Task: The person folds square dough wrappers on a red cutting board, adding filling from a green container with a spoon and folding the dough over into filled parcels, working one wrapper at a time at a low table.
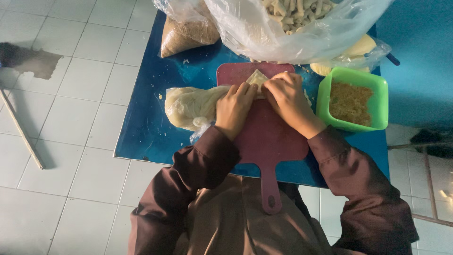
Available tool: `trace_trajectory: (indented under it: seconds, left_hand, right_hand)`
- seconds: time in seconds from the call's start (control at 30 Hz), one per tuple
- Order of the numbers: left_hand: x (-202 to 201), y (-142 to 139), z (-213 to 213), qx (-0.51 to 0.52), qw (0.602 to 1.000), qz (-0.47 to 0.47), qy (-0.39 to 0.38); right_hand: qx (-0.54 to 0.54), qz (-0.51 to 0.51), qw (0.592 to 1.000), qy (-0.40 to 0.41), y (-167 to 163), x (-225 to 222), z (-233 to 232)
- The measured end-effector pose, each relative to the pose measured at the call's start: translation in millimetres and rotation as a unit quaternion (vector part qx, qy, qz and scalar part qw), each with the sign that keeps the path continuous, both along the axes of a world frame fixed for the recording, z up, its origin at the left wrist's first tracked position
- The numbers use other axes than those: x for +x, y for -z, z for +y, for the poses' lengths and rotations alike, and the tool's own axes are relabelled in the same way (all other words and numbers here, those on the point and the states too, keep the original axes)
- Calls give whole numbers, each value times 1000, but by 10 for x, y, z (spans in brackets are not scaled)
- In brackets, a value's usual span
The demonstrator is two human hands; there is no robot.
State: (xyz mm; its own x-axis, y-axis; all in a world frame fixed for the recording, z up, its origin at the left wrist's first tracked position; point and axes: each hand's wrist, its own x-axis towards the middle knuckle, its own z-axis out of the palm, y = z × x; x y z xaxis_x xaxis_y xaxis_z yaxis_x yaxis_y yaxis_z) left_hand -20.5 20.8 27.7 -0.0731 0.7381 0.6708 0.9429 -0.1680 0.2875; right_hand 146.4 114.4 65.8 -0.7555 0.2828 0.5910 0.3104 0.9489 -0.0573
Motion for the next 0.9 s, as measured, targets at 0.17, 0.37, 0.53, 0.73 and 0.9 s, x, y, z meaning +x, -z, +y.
trace_trajectory:
  seconds: [0.17,0.37,0.53,0.73,0.9]
  left_hand:
    - [18,-23,13,-17,1000,9,-16]
    - [16,-9,9,-25,999,14,-21]
    - [19,-16,-19,-11,999,18,-24]
    - [-8,-30,-81,-17,1000,4,-2]
    - [15,16,-148,-11,1000,26,11]
  right_hand:
    - [27,-6,1000,1,-59,-12,-56]
    - [81,-18,996,15,-82,-11,-79]
    - [69,-16,997,16,-77,-28,-91]
    - [48,-14,999,20,-57,-24,-102]
    - [59,-14,998,26,-18,-18,-89]
